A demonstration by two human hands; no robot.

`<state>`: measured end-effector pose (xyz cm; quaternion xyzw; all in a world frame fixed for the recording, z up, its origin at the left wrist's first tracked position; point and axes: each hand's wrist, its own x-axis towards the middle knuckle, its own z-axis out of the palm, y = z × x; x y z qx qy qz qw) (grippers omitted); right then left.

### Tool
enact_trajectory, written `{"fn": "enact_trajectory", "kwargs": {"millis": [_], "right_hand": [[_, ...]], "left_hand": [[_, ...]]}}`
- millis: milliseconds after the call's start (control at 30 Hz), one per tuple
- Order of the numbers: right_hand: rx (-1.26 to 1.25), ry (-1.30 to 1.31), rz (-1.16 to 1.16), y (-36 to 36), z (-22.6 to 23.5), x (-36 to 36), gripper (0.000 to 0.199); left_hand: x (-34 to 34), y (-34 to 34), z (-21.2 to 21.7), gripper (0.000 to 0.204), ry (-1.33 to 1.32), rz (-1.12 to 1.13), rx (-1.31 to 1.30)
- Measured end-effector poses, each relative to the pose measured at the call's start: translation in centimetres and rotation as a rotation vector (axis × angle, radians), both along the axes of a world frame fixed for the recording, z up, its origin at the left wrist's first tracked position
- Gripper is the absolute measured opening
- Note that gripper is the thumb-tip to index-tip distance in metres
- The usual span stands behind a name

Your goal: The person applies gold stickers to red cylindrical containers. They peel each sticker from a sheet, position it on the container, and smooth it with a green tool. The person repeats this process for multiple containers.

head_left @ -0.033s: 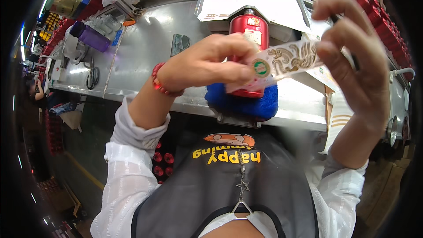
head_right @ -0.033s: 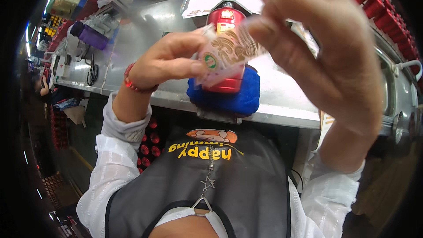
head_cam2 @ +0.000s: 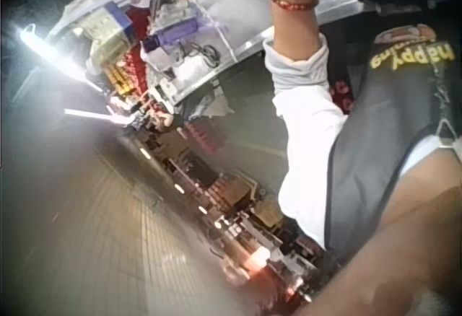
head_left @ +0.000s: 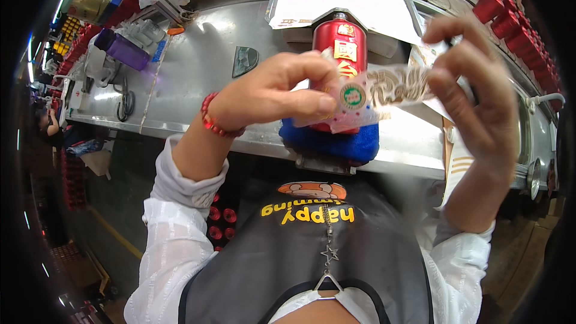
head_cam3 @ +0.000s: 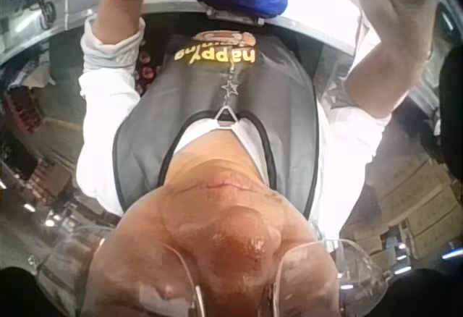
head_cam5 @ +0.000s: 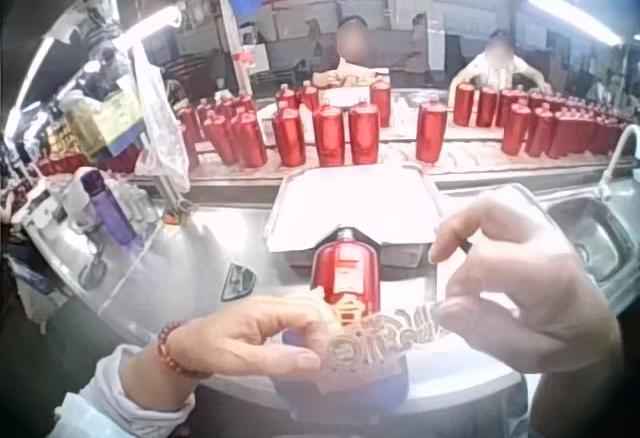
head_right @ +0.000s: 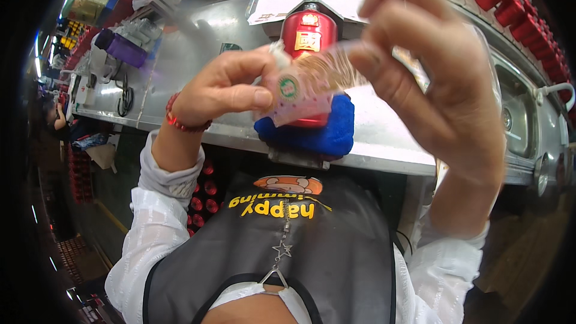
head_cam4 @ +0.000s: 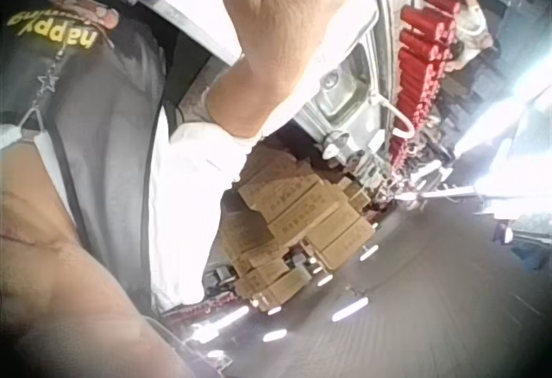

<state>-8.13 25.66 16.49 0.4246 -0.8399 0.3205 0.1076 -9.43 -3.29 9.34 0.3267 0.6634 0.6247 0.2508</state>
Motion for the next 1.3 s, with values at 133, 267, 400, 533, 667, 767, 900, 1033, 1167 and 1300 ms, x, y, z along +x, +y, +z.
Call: {"fn": "enact_trajectory", "kwargs": {"millis": [133,267,400,533,667,767,900,1033,1167,1300], "right_hand": [[-0.291,-0.244,-0.165,-0.4,-9.5,0.9,0.021],[-0.376,-0.394,-0.305,-0.8,-13.8,1.6,0.023],[-0.373,-0.378,-0.318,-1.0,-14.8,1.5,0.023],[-0.370,-0.402,-0.329,-0.8,-15.3,1.5,0.023],[-0.375,-0.412,-0.328,-0.7,-15.5,1.6,0.023],[-0.389,-0.430,-0.324,-0.7,-15.8,1.7,0.023],[-0.401,-0.455,-0.318,-0.9,-15.8,1.7,0.023],[-0.396,-0.441,-0.318,-0.9,-15.9,1.7,0.023],[-0.387,-0.427,-0.318,-1.0,-16.3,1.5,0.023],[-0.366,-0.437,-0.326,-1.0,-16.5,1.5,0.022]], "left_hand": [[1.8,-1.8,-3.2,0.017,-0.149,0.195,-0.037],[1.8,-1.3,-5.8,0.018,-0.229,0.298,0.078],[2.0,-1.3,-6.3,0.018,-0.196,0.357,0.055],[1.8,-1.1,-6.1,0.017,-0.115,0.370,-0.046],[1.7,-1.1,-6.1,0.016,-0.026,0.384,-0.099],[1.7,-0.9,-6.3,0.019,0.016,0.410,-0.096],[1.8,-0.9,-6.3,0.021,0.006,0.423,-0.083],[1.7,-0.9,-6.2,0.016,0.037,0.400,-0.115],[1.6,-0.9,-6.2,0.016,0.050,0.404,-0.124],[1.6,-0.9,-6.3,0.016,0.078,0.409,-0.131]]}}
